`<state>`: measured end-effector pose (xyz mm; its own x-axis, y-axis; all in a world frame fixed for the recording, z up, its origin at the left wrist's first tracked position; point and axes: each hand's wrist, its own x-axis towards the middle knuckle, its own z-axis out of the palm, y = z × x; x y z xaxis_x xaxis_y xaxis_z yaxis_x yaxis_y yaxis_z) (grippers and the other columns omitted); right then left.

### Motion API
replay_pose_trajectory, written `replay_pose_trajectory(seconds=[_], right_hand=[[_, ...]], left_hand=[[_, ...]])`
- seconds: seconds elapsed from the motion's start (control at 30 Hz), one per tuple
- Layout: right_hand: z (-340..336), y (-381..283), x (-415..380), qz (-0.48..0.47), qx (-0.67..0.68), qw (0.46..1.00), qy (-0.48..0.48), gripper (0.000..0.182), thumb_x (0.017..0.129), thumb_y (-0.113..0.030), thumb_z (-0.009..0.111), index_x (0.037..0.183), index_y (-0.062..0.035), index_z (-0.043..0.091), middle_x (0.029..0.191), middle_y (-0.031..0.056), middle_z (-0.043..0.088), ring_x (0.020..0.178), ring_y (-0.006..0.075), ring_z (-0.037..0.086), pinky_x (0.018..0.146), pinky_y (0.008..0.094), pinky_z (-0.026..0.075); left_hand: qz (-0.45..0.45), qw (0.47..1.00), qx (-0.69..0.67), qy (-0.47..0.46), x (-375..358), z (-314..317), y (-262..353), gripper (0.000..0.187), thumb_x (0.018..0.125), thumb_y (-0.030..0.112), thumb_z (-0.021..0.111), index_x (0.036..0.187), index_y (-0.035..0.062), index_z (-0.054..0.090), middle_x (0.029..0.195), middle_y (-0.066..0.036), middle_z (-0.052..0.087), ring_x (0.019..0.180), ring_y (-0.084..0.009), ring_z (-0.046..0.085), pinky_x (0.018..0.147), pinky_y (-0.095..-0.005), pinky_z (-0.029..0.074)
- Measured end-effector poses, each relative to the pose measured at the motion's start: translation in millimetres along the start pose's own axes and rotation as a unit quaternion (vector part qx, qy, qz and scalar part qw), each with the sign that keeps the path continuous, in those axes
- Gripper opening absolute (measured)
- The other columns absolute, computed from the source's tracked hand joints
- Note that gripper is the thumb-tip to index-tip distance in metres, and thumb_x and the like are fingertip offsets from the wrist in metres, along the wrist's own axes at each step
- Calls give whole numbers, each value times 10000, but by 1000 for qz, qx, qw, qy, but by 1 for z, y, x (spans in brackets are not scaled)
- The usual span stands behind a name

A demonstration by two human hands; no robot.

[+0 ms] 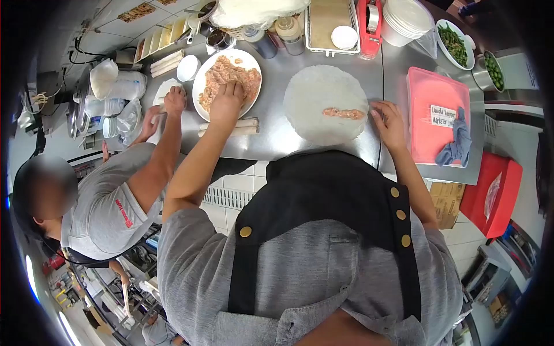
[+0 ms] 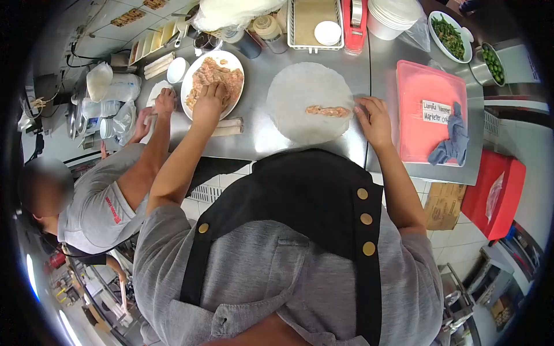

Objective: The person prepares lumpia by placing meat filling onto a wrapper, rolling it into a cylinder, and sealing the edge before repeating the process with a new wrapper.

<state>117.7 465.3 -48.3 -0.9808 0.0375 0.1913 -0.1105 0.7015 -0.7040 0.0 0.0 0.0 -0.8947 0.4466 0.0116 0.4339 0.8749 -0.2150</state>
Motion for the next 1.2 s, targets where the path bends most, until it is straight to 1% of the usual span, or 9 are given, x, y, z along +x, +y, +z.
replay_pose_trajectory(seconds=[0.2, 0.27, 0.5, 0.7, 0.77, 0.9, 1.1, 1.17, 1.2], right_hand=[[-6, 7, -8, -12, -15, 1000, 16, 237, 957, -186, 702, 1156, -60, 729, 1189, 113, 687, 1109, 319, 597, 929, 399, 500], [-6, 6, -13, 3, -19, 1000, 9, 230, 954, -180, 701, 1146, -57, 729, 1180, 113, 688, 1115, 321, 597, 945, 402, 498], [-5, 4, -13, 12, -19, 1000, 0, 233, 930, -147, 707, 1143, -53, 727, 1159, 121, 691, 1127, 331, 594, 968, 410, 489], [-9, 0, -14, 3, -15, 1000, 0, 234, 918, -132, 709, 1139, -57, 731, 1157, 118, 691, 1127, 330, 594, 966, 409, 491], [-10, 4, -14, 4, -19, 1000, -2, 226, 926, -142, 704, 1138, -69, 735, 1159, 110, 692, 1129, 322, 595, 968, 405, 495], [-14, 6, -16, 33, -28, 999, 0, 220, 939, -155, 694, 1141, -82, 739, 1162, 99, 694, 1133, 312, 597, 961, 401, 503], [-12, 13, -16, 21, -34, 999, 5, 212, 952, -163, 683, 1141, -87, 742, 1164, 91, 697, 1144, 304, 596, 949, 398, 512], [-13, 8, -13, 20, -36, 999, -5, 212, 933, -159, 701, 1127, -84, 742, 1157, 94, 700, 1135, 307, 600, 953, 402, 509], [-9, 8, -12, 24, -42, 999, -6, 212, 933, -159, 701, 1127, -84, 742, 1157, 94, 700, 1135, 307, 600, 953, 402, 509]], left_hand=[[54, 998, 10, -19, 4, -2, -10, 465, 892, 104, 639, 1353, 58, 605, 1316, -104, 621, 1237, -289, 593, 996, -350, 544], [86, 990, -34, -102, 8, -17, -23, 493, 906, 127, 637, 1394, 92, 585, 1370, -100, 602, 1287, -285, 583, 996, -355, 552], [218, 972, 73, -43, 11, -8, -25, 533, 924, 159, 621, 1451, 198, 546, 1464, -103, 549, 1298, -282, 587, 973, -362, 583], [225, 967, 72, -94, 18, -8, -18, 429, 908, 163, 626, 1338, 163, 627, 1394, -112, 576, 1213, -274, 623, 888, -369, 617], [227, 964, 40, -131, 22, -15, -16, 318, 891, 160, 636, 1202, 135, 696, 1278, -93, 610, 1137, -272, 653, 864, -374, 618], [265, 959, 22, -100, 24, -9, -22, 245, 874, 155, 648, 1100, 114, 730, 1167, -76, 619, 1049, -274, 679, 828, -374, 618], [149, 986, -81, -5, 41, -13, -34, 213, 869, 68, 682, 1071, 77, 749, 1148, -117, 714, 985, -246, 729, 790, -387, 606], [-119, 939, -316, -64, 58, -27, -32, 181, 892, 41, 732, 1071, 53, 756, 1073, -148, 760, 940, -175, 743, 824, -338, 590], [-116, 937, -322, -66, 61, -27, -25, 181, 892, 41, 732, 1071, 53, 756, 1073, -148, 760, 940, -175, 743, 824, -338, 590]])
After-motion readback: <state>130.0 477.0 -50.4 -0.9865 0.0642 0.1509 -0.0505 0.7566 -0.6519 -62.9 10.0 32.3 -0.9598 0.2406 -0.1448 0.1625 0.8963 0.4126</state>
